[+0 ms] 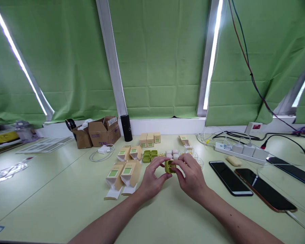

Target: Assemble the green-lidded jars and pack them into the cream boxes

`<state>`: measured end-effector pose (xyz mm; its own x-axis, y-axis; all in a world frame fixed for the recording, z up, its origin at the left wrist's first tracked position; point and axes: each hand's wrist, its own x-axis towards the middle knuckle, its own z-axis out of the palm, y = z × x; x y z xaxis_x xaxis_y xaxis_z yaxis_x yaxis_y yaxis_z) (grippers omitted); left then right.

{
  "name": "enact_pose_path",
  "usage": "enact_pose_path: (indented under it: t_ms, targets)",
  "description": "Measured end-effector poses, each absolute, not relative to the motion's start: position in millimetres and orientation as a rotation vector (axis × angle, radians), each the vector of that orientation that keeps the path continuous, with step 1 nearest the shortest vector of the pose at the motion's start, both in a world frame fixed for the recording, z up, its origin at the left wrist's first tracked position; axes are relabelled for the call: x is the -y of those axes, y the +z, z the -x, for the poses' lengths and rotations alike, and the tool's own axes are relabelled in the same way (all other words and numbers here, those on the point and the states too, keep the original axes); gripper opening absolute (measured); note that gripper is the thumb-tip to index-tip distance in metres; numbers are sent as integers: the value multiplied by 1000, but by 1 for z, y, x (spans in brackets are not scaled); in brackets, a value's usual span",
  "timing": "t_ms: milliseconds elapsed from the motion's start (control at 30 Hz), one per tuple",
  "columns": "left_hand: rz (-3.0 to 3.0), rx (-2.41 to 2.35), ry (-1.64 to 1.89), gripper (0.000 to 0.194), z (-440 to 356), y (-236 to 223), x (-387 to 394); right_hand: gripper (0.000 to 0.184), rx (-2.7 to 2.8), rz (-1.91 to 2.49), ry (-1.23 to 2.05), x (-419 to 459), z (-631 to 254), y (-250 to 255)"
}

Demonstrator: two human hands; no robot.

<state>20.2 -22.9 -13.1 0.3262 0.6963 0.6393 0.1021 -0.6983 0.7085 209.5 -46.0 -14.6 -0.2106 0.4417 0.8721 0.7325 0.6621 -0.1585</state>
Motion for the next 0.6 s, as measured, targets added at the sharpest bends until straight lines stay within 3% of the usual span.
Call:
enact_pose_path:
  t_ms: [600]
  targets:
    - [-2082,-692,1391,48,-19,-11,23,16,1904,903,-407,45,-208,-14]
